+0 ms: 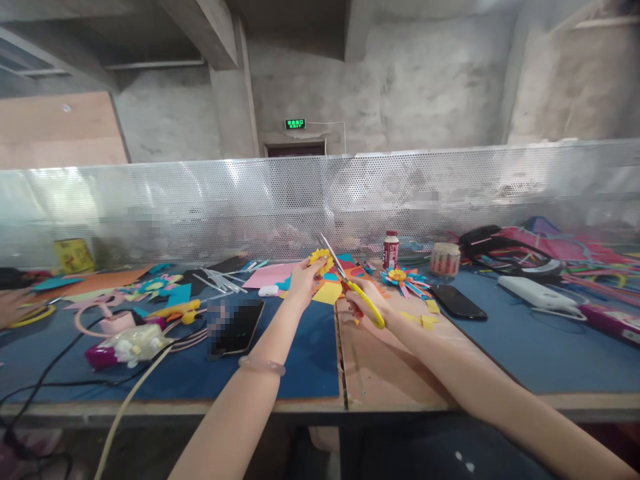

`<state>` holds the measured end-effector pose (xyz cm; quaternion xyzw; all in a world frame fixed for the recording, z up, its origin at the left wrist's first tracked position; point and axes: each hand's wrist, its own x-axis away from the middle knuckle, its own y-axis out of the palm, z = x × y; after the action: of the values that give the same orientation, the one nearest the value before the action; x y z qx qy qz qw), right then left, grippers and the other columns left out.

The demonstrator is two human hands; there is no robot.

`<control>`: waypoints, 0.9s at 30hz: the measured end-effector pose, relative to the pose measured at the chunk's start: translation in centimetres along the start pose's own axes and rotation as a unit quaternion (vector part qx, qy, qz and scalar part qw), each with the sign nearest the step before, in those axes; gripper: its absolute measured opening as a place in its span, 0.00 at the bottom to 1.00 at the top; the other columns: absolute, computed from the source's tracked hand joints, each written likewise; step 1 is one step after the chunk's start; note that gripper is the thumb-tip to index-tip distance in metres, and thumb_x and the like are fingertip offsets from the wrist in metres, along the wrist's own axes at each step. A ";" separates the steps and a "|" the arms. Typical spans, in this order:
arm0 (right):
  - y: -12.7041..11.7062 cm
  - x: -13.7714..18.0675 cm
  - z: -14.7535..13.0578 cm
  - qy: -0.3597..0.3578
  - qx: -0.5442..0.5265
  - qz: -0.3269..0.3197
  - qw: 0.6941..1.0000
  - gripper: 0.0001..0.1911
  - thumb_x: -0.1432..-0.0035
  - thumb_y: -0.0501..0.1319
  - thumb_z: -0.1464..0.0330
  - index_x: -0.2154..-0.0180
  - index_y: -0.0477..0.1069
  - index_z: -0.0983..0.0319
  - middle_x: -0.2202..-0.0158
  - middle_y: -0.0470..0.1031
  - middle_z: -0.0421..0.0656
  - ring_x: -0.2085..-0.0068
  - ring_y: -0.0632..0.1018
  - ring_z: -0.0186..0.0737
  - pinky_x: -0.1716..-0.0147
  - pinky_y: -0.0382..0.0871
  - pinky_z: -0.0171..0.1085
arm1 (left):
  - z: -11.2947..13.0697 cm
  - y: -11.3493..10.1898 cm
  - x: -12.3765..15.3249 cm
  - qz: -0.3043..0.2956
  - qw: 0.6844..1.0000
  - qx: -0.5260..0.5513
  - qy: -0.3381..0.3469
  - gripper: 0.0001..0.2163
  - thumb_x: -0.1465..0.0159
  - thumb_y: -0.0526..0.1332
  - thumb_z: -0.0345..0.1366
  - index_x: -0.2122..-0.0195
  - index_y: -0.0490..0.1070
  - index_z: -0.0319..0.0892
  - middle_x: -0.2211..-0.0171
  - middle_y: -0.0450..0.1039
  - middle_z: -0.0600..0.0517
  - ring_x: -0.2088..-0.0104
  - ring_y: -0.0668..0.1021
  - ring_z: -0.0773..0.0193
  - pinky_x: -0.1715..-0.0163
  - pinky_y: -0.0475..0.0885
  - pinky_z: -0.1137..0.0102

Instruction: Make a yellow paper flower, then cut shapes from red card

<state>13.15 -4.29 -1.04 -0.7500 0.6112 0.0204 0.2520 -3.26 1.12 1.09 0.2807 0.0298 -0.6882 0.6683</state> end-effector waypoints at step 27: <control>-0.5 -1.8 3.4 0.003 -0.028 0.017 0.999 0.03 0.57 0.59 0.68 0.76 0.64 0.57 0.84 0.66 0.40 0.76 0.71 0.40 0.78 0.64 0.36 | 0.9 -0.3 0.2 -0.023 0.999 -0.039 0.002 0.14 0.53 0.66 0.42 0.67 0.73 0.40 0.70 0.74 0.50 0.72 0.75 0.67 0.77 0.64 0.75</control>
<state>14.13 -1.18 -3.19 -0.7461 0.6242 0.0399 0.2283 -3.88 0.66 1.63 0.2552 0.0643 -0.7011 0.6627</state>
